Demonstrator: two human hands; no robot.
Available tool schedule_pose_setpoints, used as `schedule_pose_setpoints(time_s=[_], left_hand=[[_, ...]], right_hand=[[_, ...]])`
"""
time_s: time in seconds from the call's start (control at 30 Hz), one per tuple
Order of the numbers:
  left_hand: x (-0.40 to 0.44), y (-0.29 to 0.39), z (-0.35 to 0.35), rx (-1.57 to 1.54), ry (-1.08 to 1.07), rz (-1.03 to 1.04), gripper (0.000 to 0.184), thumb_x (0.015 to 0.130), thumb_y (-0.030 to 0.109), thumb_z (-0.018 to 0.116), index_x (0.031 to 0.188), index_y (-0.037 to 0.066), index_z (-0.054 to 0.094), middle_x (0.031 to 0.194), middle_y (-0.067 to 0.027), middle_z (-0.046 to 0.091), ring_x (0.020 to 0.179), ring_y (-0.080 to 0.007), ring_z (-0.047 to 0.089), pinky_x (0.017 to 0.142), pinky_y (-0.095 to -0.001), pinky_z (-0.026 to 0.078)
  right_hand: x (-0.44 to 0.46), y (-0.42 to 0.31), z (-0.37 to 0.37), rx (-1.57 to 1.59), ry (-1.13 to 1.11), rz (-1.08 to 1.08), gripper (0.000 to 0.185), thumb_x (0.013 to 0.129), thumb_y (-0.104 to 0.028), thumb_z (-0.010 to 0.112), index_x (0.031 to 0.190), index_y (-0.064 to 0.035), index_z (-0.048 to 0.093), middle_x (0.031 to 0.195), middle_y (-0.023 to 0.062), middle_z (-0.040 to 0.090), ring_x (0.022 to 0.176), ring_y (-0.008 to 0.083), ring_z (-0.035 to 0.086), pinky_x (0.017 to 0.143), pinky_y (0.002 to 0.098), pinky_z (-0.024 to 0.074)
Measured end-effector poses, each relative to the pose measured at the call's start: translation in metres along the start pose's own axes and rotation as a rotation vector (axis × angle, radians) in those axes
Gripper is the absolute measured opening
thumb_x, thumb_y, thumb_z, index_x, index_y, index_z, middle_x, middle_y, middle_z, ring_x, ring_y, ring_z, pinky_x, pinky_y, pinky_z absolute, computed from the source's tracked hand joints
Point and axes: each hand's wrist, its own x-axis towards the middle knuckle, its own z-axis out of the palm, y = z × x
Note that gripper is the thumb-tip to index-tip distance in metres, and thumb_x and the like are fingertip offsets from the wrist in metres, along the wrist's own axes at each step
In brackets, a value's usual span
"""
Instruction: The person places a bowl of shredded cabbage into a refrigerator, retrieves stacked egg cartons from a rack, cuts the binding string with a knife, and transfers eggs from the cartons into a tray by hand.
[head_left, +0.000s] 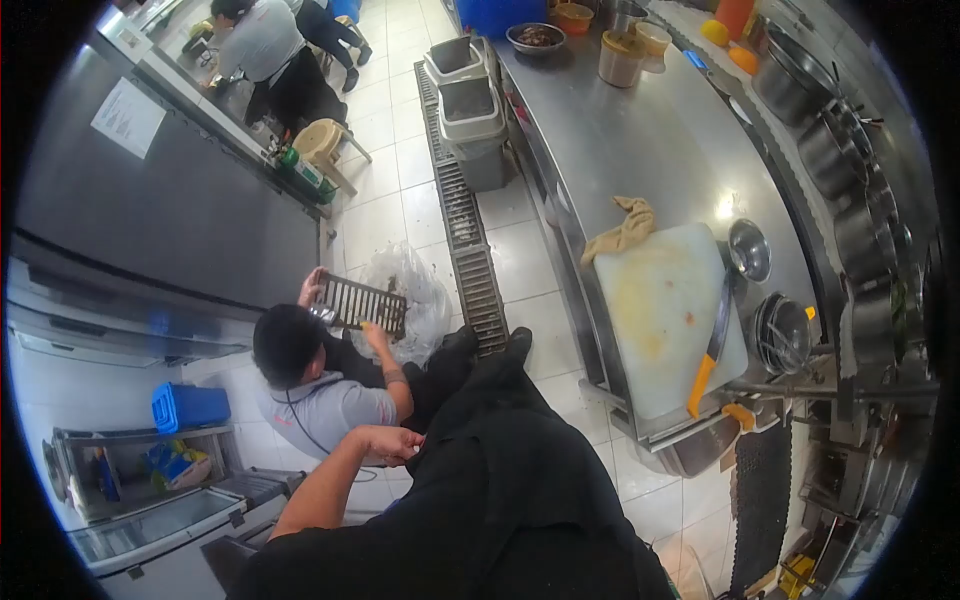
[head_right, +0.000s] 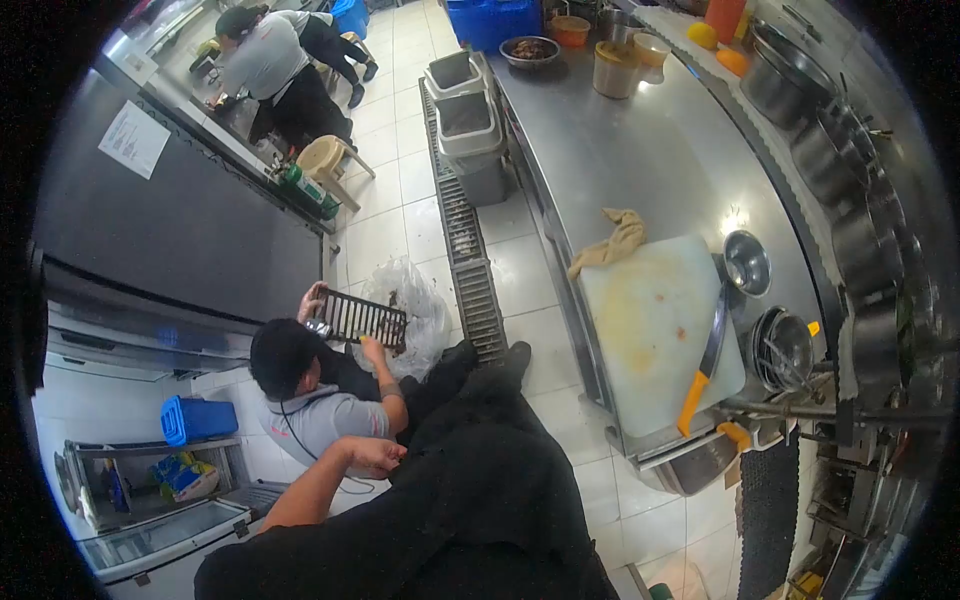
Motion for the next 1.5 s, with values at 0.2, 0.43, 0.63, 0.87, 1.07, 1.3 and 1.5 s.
schedule_pose_setpoints(time_s=[0.2, 0.43, 0.63, 0.87, 1.07, 1.3, 1.5], left_hand=[[-0.008, 0.067, -0.04, 0.026, 0.036, -0.003, 0.017, 0.103, 0.019, 0.07, 0.1, 0.014, 0.054, 0.064, 0.0096, 0.041, 0.048, -0.004, 0.042, 0.045, -0.0242, 0.028], [-0.007, 0.181, -0.152, 0.014, 0.023, 0.019, 0.017, 0.102, 0.026, 0.072, 0.106, 0.011, 0.065, 0.067, 0.0086, 0.049, 0.05, -0.0048, 0.044, 0.046, -0.0241, 0.032], [-0.076, 0.283, -0.214, 0.037, 0.134, 0.018, 0.012, 0.093, 0.006, 0.062, 0.084, 0.011, 0.056, 0.068, 0.0077, 0.042, 0.056, -0.006, 0.043, 0.049, -0.0262, 0.032], [-0.109, 0.298, -0.267, -0.098, 0.214, 0.063, 0.014, 0.098, 0.013, 0.061, 0.091, 0.013, 0.049, 0.065, 0.0067, 0.046, 0.053, -0.0083, 0.046, 0.051, -0.0258, 0.036], [-0.121, 0.319, -0.306, -0.207, 0.322, 0.164, 0.021, 0.095, 0.007, 0.053, 0.116, 0.009, 0.048, 0.095, -0.0004, 0.052, 0.086, -0.0145, 0.05, 0.078, -0.0319, 0.038], [-0.156, 0.274, -0.467, -0.108, 0.741, 0.671, 0.052, 0.092, 0.001, 0.045, 0.144, 0.004, 0.047, 0.13, -0.0088, 0.059, 0.124, -0.0217, 0.055, 0.109, -0.0391, 0.04], [-0.218, 0.288, -0.521, 0.011, 0.882, 0.813, 0.066, 0.091, -0.004, 0.044, 0.157, 0.002, 0.043, 0.148, -0.0086, 0.054, 0.139, -0.0206, 0.05, 0.12, -0.0369, 0.035]], right_hand=[[0.043, -0.083, -0.001, -0.032, 0.022, -0.008, 0.017, 0.096, -0.018, 0.064, 0.094, -0.0025, 0.071, 0.085, 0.011, 0.07, 0.072, 0.0235, 0.067, 0.059, 0.0402, 0.0502], [0.137, -0.234, 0.013, -0.094, 0.044, -0.017, 0.017, 0.096, -0.017, 0.063, 0.092, -0.0028, 0.071, 0.083, 0.0098, 0.069, 0.071, 0.0227, 0.066, 0.058, 0.0399, 0.0489], [0.217, -0.39, 0.031, -0.164, 0.037, -0.039, 0.017, 0.097, -0.017, 0.063, 0.091, -0.0031, 0.07, 0.082, 0.0088, 0.068, 0.07, 0.0219, 0.065, 0.057, 0.0396, 0.0478], [0.265, -0.542, 0.05, -0.213, 0.004, -0.067, 0.017, 0.097, -0.017, 0.062, 0.09, -0.0035, 0.069, 0.08, 0.0076, 0.067, 0.068, 0.021, 0.064, 0.055, 0.0392, 0.0465], [0.325, -0.694, 0.073, 0.332, -0.067, 0.053, 0.02, 0.104, -0.013, 0.051, 0.104, -0.008, 0.07, 0.083, -0.002, 0.068, 0.058, 0.0103, 0.057, 0.044, 0.0262, 0.0397], [0.399, -0.894, 0.136, 0.073, -0.714, 0.203, 0.016, 0.104, -0.006, 0.057, 0.113, -0.0134, 0.069, 0.074, -0.0067, 0.058, 0.049, 0.0062, 0.042, 0.046, 0.0239, 0.0377], [0.473, -1.052, 0.22, -0.521, -0.829, 0.058, 0.024, 0.095, -0.002, 0.051, 0.108, -0.01, 0.069, 0.072, -0.0059, 0.059, 0.055, 0.0074, 0.049, 0.052, 0.028, 0.0432]])
